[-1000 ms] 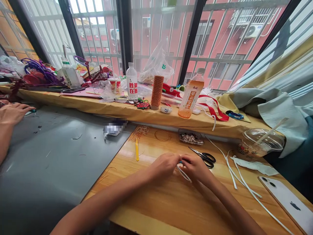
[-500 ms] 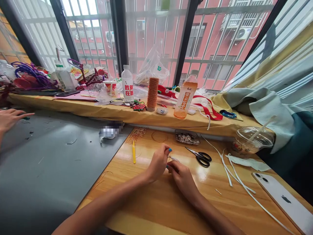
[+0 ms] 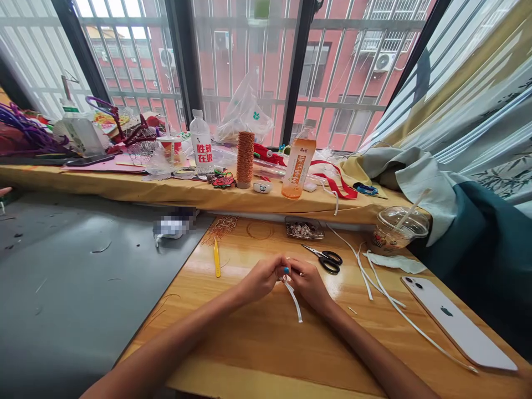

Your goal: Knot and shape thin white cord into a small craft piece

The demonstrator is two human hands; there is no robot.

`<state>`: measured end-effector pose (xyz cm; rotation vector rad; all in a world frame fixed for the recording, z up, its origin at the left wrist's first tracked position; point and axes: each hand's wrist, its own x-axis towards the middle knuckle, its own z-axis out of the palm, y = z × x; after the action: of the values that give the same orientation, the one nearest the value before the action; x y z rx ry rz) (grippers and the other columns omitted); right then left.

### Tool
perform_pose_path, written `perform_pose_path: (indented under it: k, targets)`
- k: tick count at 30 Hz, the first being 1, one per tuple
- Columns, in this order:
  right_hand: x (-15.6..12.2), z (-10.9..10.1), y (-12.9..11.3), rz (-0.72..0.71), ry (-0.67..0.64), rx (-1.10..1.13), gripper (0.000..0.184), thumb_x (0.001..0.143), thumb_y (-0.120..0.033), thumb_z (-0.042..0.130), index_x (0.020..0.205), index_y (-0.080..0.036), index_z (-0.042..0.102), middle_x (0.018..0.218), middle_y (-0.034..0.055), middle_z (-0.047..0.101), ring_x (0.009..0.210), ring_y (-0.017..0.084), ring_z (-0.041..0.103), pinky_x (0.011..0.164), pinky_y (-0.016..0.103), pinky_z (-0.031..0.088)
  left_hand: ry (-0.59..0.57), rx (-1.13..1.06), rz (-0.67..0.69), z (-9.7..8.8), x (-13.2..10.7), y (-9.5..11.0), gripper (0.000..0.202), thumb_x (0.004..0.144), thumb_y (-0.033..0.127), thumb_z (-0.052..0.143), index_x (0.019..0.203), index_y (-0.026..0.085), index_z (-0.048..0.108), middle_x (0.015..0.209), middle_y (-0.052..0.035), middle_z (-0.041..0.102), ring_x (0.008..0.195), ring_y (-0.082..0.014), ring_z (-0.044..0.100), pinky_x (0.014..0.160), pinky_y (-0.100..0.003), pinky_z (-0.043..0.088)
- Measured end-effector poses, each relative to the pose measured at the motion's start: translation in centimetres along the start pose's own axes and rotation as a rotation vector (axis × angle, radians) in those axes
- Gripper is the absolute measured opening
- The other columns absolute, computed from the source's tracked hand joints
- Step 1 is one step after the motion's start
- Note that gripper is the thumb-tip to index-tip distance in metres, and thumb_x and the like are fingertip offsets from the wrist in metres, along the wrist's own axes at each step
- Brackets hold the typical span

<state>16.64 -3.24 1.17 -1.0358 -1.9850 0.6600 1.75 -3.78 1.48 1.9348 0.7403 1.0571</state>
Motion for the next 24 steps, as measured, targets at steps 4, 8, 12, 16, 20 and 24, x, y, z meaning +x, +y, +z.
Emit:
perform_pose_path:
  k: [4, 8, 12, 16, 20, 24]
  targets:
    - [0.0, -0.1, 0.1, 0.021, -0.019, 0.074, 0.023, 0.077, -0.029, 0.047, 0.057, -0.019, 0.053, 0.059, -0.0005, 0.051, 0.060, 0.014, 0.046, 0.058, 0.024, 0.034, -0.003, -0.155, -0.040, -0.2, 0.0, 1.2, 0.033, 0.080, 0.046, 0.037, 0.072, 0.015, 0.042, 0.064, 0.0003, 0.042, 0.059, -0.0084, 0.038, 0.055, -0.019, 0.035]
    - [0.0, 0.0, 0.1, 0.019, -0.068, 0.168, 0.019, 0.075, -0.030, 0.050, 0.061, -0.018, 0.056, 0.062, -0.0004, 0.053, 0.063, 0.014, 0.047, 0.060, 0.024, 0.036, -0.011, -0.278, -0.044, -0.4, -0.1, 2.3, 0.035, 0.078, 0.049, 0.040, 0.071, 0.015, 0.041, 0.063, 0.0003, 0.043, 0.059, -0.0083, 0.039, 0.055, -0.019, 0.035]
    - [0.5, -0.5, 0.4, 0.042, -0.134, 0.186, 0.020, 0.075, -0.030, 0.048, 0.062, -0.018, 0.057, 0.064, 0.0002, 0.055, 0.065, 0.014, 0.049, 0.061, 0.024, 0.036, -0.055, -0.203, 0.003, -0.5, 0.0, 2.1, 0.025, 0.082, 0.037, 0.036, 0.072, 0.015, 0.041, 0.064, 0.0003, 0.045, 0.059, -0.0084, 0.040, 0.056, -0.019, 0.035]
    - [1.5, -2.5, 0.9, 0.061, -0.196, 0.146, 0.016, 0.071, -0.029, 0.052, 0.065, -0.017, 0.062, 0.064, 0.0009, 0.058, 0.064, 0.014, 0.051, 0.061, 0.025, 0.036, -0.129, 0.218, -0.013, -0.7, 0.2, 0.5, 0.014, 0.083, 0.023, 0.033, 0.076, 0.015, 0.043, 0.067, 0.0000, 0.048, 0.060, -0.0096, 0.041, 0.057, -0.019, 0.035]
    - [1.9, -3.9, 0.5, 0.055, -0.234, -0.069, 0.015, 0.070, -0.026, 0.053, 0.065, -0.018, 0.065, 0.059, 0.0012, 0.059, 0.057, 0.014, 0.050, 0.057, 0.024, 0.034, -0.188, 0.575, -0.023, -0.6, 0.1, -1.6, 0.015, 0.084, 0.022, 0.032, 0.088, 0.015, 0.045, 0.076, -0.0040, 0.054, 0.067, -0.0137, 0.047, 0.060, -0.023, 0.037]
    - [1.3, -2.7, -1.9, 0.069, -0.102, -0.236, 0.019, 0.073, -0.023, 0.049, 0.062, -0.017, 0.063, 0.060, 0.0025, 0.061, 0.057, 0.014, 0.051, 0.055, 0.024, 0.034, -0.044, 0.715, -0.045, -0.2, 0.2, -2.7, 0.014, 0.082, 0.016, 0.033, 0.093, 0.014, 0.043, 0.080, -0.0070, 0.055, 0.072, -0.0168, 0.050, 0.064, -0.026, 0.038]
